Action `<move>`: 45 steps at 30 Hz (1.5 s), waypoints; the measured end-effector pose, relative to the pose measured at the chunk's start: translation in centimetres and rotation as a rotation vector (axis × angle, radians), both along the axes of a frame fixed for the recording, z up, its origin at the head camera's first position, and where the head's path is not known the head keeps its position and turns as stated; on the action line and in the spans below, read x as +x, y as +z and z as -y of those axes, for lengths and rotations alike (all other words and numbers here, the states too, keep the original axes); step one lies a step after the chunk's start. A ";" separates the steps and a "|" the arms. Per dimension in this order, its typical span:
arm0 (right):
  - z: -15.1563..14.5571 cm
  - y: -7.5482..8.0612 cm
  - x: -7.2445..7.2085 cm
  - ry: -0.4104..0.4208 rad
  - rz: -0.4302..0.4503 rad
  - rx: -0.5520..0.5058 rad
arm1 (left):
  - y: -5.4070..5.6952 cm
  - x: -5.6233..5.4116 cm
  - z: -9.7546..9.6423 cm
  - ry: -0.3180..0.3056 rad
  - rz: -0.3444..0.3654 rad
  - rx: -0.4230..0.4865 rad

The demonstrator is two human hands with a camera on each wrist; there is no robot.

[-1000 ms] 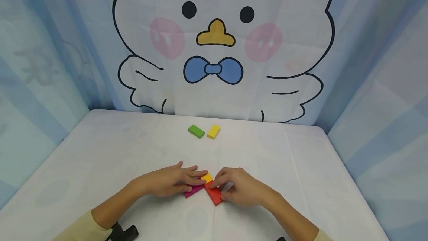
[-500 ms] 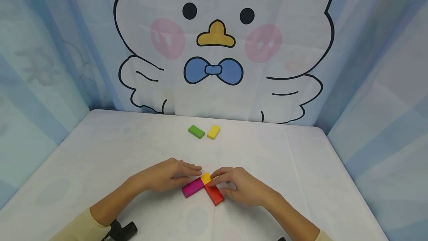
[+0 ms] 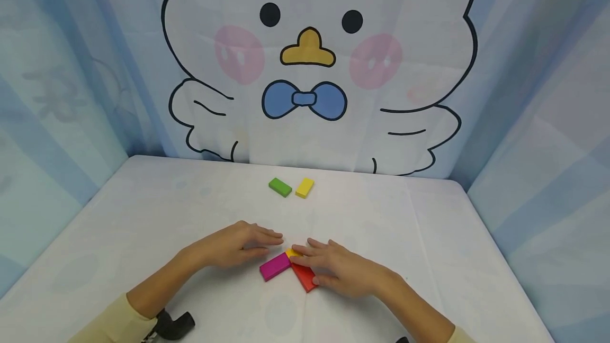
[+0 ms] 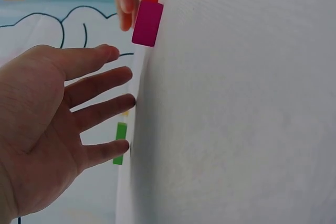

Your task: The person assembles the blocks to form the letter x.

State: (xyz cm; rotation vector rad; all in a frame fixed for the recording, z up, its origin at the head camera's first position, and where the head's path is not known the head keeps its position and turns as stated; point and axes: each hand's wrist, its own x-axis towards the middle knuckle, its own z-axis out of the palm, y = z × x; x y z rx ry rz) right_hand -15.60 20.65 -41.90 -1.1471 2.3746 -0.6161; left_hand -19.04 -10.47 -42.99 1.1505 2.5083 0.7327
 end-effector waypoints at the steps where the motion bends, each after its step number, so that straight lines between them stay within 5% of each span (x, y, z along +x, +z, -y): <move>1: -0.1 0.0 0.0 -0.001 -0.004 0.001 | 0.0 -0.1 0.0 0.004 -0.001 -0.003; 11: -0.3 -0.1 0.1 -0.013 0.007 0.039 | 0.0 -0.7 0.1 0.081 -0.032 0.010; 16: -0.2 -0.1 0.2 -0.019 0.019 0.047 | 0.1 -1.5 0.4 0.215 -0.068 0.029; 24: -0.2 0.0 0.0 -0.034 0.043 0.049 | 0.8 -4.7 -0.5 0.451 -0.039 0.037; 35: 0.0 0.1 0.1 -0.042 0.081 0.055 | -0.1 -9.7 -1.0 0.486 -0.049 0.064; 45: 0.1 0.3 0.1 -0.052 0.093 0.072 | -0.1 -12.6 -0.9 0.463 -0.005 0.073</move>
